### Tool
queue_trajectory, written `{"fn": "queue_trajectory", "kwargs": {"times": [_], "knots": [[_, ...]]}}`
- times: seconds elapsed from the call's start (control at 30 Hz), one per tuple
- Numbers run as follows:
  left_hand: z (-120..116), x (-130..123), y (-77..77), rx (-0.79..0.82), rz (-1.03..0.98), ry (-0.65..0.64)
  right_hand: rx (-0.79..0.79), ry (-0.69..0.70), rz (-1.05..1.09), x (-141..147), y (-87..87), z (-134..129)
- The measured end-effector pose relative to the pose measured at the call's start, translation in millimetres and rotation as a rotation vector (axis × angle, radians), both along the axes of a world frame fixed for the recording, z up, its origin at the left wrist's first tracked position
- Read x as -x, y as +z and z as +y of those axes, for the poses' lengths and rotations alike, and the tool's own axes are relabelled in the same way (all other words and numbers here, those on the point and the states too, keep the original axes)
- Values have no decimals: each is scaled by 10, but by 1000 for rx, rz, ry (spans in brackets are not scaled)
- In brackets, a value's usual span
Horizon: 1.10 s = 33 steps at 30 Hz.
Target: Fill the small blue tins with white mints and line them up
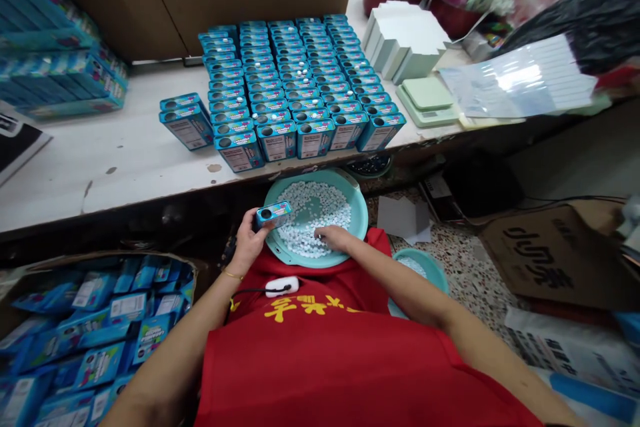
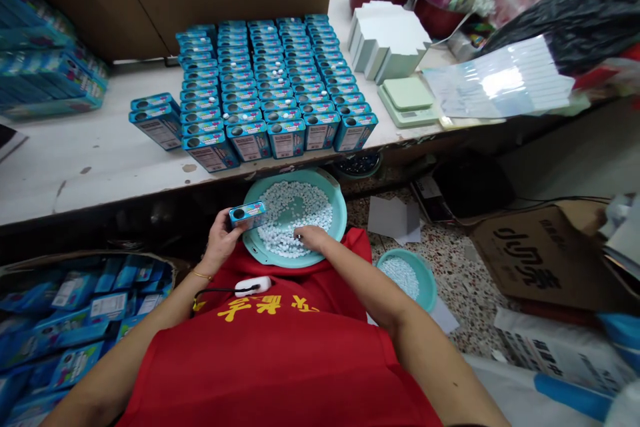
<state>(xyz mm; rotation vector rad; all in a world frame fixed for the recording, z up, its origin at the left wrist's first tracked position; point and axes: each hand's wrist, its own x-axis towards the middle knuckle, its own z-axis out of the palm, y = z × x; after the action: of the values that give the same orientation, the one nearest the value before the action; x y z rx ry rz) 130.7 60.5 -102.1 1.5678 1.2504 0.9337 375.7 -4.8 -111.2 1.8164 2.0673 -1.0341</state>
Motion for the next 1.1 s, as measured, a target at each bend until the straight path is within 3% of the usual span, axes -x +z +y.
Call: {"fn": "queue_trajectory", "kwargs": {"times": [0.1, 0.3, 0.43, 0.57, 0.67, 0.77, 0.97, 1.1], "knots": [[-10, 30, 13, -19, 5, 7, -40, -28, 94, -173, 260, -38], [-54, -30, 99, -80, 84, -42, -159, -132, 324, -261, 1069, 19], [-78, -125, 130, -124, 132, -97, -217, -62, 151, -56, 1472, 146], [-84, -172, 111, -167, 141, -125, -237, 60, -149, 158, 1683, 229], [-88, -168, 107, -173, 138, -123, -220, 64, -203, 196, 1727, 250], [-90, -153, 126, -163, 133, -111, -207, 26, -104, 122, 1659, 244], [-74, -98, 144, -168, 133, -101, -169, -116, 283, -185, 1286, 95], [-95, -16, 188, -163, 127, -65, -135, -198, 386, -326, 1031, -37]]}}
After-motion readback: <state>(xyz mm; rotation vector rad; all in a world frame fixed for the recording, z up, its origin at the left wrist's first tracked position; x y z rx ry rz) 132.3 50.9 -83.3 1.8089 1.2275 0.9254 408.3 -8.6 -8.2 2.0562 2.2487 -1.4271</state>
